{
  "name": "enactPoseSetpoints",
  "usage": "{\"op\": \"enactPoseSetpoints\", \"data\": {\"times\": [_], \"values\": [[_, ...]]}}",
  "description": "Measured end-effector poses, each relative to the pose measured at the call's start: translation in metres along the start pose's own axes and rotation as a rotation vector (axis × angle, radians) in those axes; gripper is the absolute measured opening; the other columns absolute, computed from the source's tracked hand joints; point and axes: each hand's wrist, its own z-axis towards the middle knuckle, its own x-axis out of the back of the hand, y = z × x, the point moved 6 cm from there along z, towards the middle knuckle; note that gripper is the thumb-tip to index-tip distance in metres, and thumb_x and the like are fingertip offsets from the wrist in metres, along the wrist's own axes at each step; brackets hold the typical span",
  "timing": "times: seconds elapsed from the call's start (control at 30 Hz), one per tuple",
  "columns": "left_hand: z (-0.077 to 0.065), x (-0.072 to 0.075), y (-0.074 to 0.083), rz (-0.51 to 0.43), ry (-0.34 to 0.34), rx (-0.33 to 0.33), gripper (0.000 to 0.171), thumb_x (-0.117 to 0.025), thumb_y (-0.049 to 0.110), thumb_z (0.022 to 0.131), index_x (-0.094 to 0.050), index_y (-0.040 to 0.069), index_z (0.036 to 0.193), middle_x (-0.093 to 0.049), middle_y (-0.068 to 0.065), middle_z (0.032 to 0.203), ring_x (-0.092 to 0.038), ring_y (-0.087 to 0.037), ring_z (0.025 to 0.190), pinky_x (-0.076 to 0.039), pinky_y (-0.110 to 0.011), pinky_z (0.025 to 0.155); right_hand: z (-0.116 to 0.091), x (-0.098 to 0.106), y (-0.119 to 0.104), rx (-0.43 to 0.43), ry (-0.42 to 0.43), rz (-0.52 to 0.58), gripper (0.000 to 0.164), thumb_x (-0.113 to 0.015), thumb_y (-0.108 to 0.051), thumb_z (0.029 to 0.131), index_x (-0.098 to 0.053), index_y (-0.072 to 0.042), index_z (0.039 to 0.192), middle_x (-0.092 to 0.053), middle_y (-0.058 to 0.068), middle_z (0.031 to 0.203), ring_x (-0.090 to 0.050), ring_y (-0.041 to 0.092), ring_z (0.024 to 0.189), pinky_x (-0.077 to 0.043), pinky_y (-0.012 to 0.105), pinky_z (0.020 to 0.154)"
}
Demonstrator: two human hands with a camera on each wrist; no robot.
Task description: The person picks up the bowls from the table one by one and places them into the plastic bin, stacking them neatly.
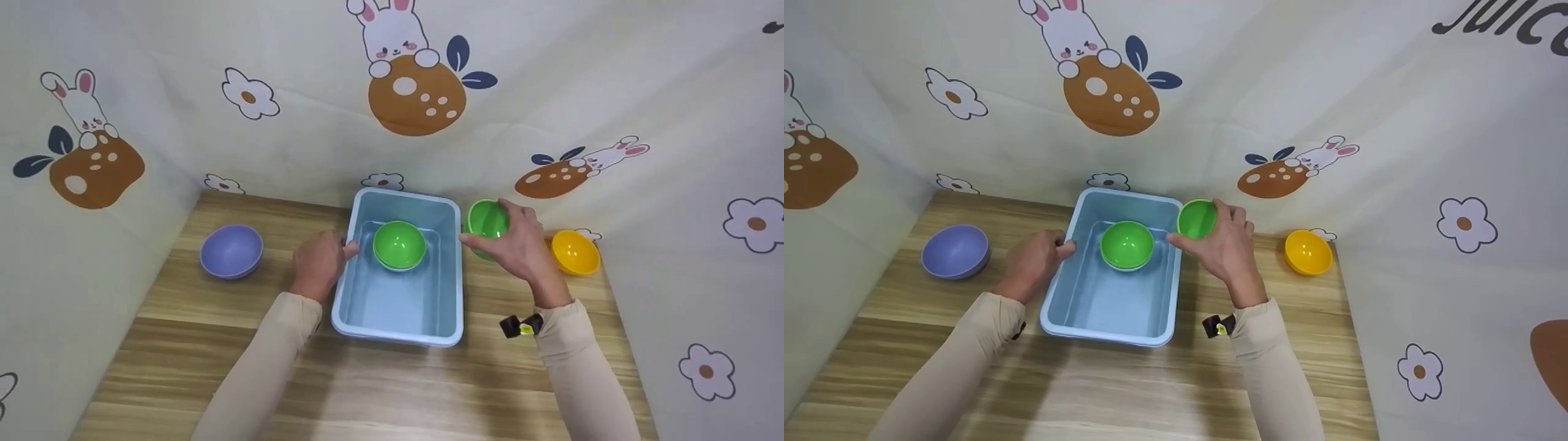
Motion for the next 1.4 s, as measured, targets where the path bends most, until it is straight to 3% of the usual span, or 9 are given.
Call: {"op": "enactPoseSetpoints", "data": {"times": [0.2, 0.47, 0.63, 0.97, 1.2, 1.3, 1.4], "values": [[0.0, -0.002, 0.004, -0.058, 0.01, -0.033, 0.032, -0.06, 0.036, 0.097, -0.068, 0.011, 0.08, -0.06, -0.005, 0.067, -0.057, -0.019, 0.064, -0.037, -0.03, 0.053, 0.003, -0.009, -0.007, -0.007, -0.016, 0.0, 0.121, -0.074, -0.077, 0.072, -0.026, -0.007, 0.159, -0.033, 0.026, 0.153, -0.047, 0.041, 0.128, -0.051, 0.057, 0.102], [-0.001, 0.001, 0.003, -0.076, -0.062, -0.024, 0.036, -0.057, 0.042, 0.1, -0.074, 0.01, 0.104, -0.068, -0.006, 0.08, -0.063, -0.02, 0.074, -0.046, -0.033, 0.063, 0.007, -0.018, -0.013, -0.012, -0.032, 0.04, 0.119, -0.077, -0.072, 0.073, -0.026, -0.008, 0.16, -0.033, 0.025, 0.153, -0.045, 0.039, 0.129, -0.05, 0.056, 0.103], [0.0, 0.006, 0.003, -0.065, -0.1, -0.039, 0.039, -0.055, 0.043, 0.101, -0.073, 0.009, 0.106, -0.068, -0.008, 0.083, -0.063, -0.021, 0.076, -0.047, -0.034, 0.065, 0.01, -0.025, -0.024, 0.008, -0.022, 0.04, 0.119, -0.077, -0.073, 0.072, -0.027, -0.009, 0.159, -0.033, 0.023, 0.154, -0.047, 0.038, 0.129, -0.049, 0.056, 0.105], [0.002, 0.013, -0.004, -0.085, -0.212, 0.025, 0.047, -0.053, 0.051, 0.1, -0.07, 0.01, 0.115, -0.07, -0.007, 0.093, -0.062, -0.024, 0.083, -0.047, -0.035, 0.067, 0.014, -0.039, -0.048, 0.055, -0.033, 0.057, 0.118, -0.077, -0.073, 0.071, -0.029, -0.011, 0.159, -0.035, 0.021, 0.154, -0.044, 0.037, 0.131, -0.048, 0.057, 0.105], [0.002, 0.019, -0.002, -0.045, -0.212, -0.062, 0.05, -0.049, 0.054, 0.1, -0.071, 0.013, 0.121, -0.072, -0.007, 0.102, -0.063, -0.024, 0.089, -0.05, -0.041, 0.075, 0.018, -0.051, -0.056, 0.066, -0.038, 0.076, 0.115, -0.078, -0.071, 0.071, -0.033, -0.009, 0.157, -0.037, 0.02, 0.15, -0.043, 0.035, 0.133, -0.045, 0.055, 0.107], [0.002, 0.021, -0.002, -0.028, -0.225, -0.079, 0.053, -0.049, 0.053, 0.101, -0.069, 0.013, 0.129, -0.073, -0.009, 0.112, -0.063, -0.026, 0.095, -0.053, -0.048, 0.086, 0.022, -0.059, -0.061, 0.059, -0.058, 0.078, 0.115, -0.078, -0.072, 0.071, -0.032, -0.011, 0.158, -0.037, 0.019, 0.151, -0.044, 0.035, 0.132, -0.047, 0.056, 0.105], [0.003, 0.02, -0.002, -0.021, -0.246, -0.07, 0.053, -0.049, 0.052, 0.102, -0.067, 0.013, 0.133, -0.072, -0.009, 0.113, -0.063, -0.026, 0.096, -0.053, -0.047, 0.087, 0.025, -0.067, -0.066, 0.051, -0.077, 0.081, 0.115, -0.078, -0.072, 0.071, -0.032, -0.012, 0.158, -0.036, 0.019, 0.151, -0.045, 0.035, 0.131, -0.048, 0.056, 0.104]]}}
